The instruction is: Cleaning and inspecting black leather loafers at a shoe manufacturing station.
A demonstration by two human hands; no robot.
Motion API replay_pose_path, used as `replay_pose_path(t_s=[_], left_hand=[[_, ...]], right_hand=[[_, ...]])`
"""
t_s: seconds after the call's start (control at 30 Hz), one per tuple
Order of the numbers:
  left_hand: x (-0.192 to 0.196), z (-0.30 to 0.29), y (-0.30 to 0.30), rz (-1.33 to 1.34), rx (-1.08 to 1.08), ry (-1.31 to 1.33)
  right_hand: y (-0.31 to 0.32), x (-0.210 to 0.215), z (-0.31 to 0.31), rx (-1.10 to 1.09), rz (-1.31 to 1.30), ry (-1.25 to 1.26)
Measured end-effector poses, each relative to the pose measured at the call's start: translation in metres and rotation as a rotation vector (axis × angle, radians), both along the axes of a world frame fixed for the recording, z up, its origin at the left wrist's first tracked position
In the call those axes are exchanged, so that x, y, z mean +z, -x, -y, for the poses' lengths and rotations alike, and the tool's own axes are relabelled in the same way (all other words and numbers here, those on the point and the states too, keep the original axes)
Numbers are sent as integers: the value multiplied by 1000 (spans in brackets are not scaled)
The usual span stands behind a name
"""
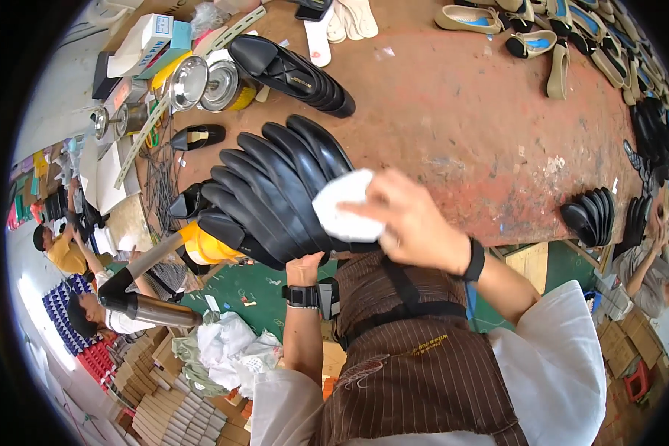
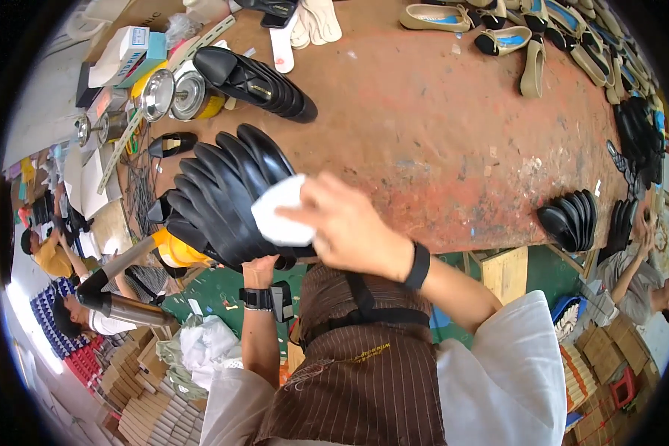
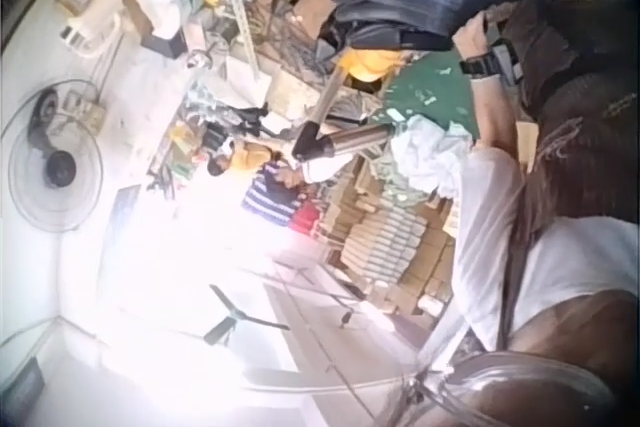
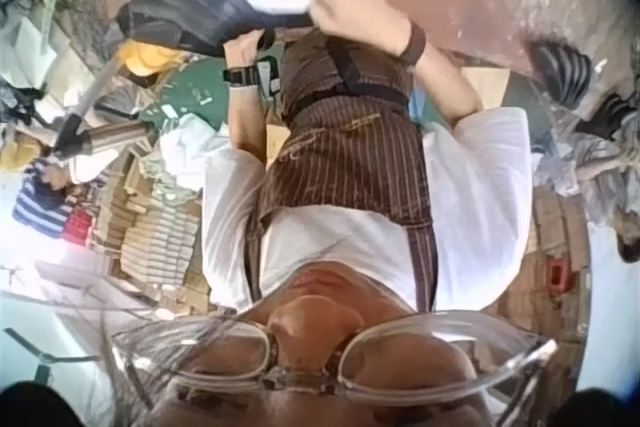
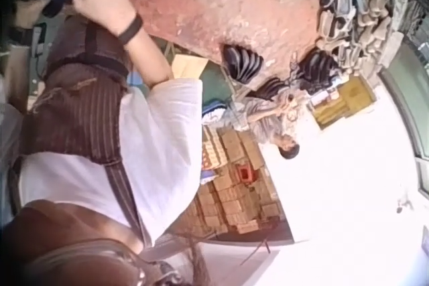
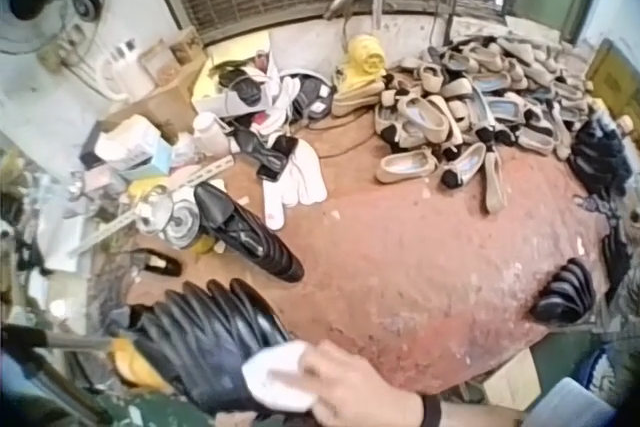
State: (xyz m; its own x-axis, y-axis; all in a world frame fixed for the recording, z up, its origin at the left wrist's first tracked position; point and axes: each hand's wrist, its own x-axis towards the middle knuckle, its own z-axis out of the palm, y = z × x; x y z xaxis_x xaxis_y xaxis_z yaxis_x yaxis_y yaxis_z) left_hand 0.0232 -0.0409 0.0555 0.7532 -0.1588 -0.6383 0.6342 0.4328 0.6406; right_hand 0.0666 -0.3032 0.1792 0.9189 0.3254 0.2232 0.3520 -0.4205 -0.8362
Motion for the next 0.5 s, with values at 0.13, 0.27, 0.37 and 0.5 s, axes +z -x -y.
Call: replay_pose_path(t_s=[0.13,0.27,0.37,0.5], left_hand=[[5,-20,-2,20,-21,-100],[15,-25,14,14,-81,-173],[17,-19,16,30,-148,-208],[22,-12,8,46,-219,-289]], right_hand=[[38,15,-11,459,-203,-174],[0,13,-9,240,97,26],[-64,-18,-2,33,327,-8],[-74,-15,-6,14,239,-2]])
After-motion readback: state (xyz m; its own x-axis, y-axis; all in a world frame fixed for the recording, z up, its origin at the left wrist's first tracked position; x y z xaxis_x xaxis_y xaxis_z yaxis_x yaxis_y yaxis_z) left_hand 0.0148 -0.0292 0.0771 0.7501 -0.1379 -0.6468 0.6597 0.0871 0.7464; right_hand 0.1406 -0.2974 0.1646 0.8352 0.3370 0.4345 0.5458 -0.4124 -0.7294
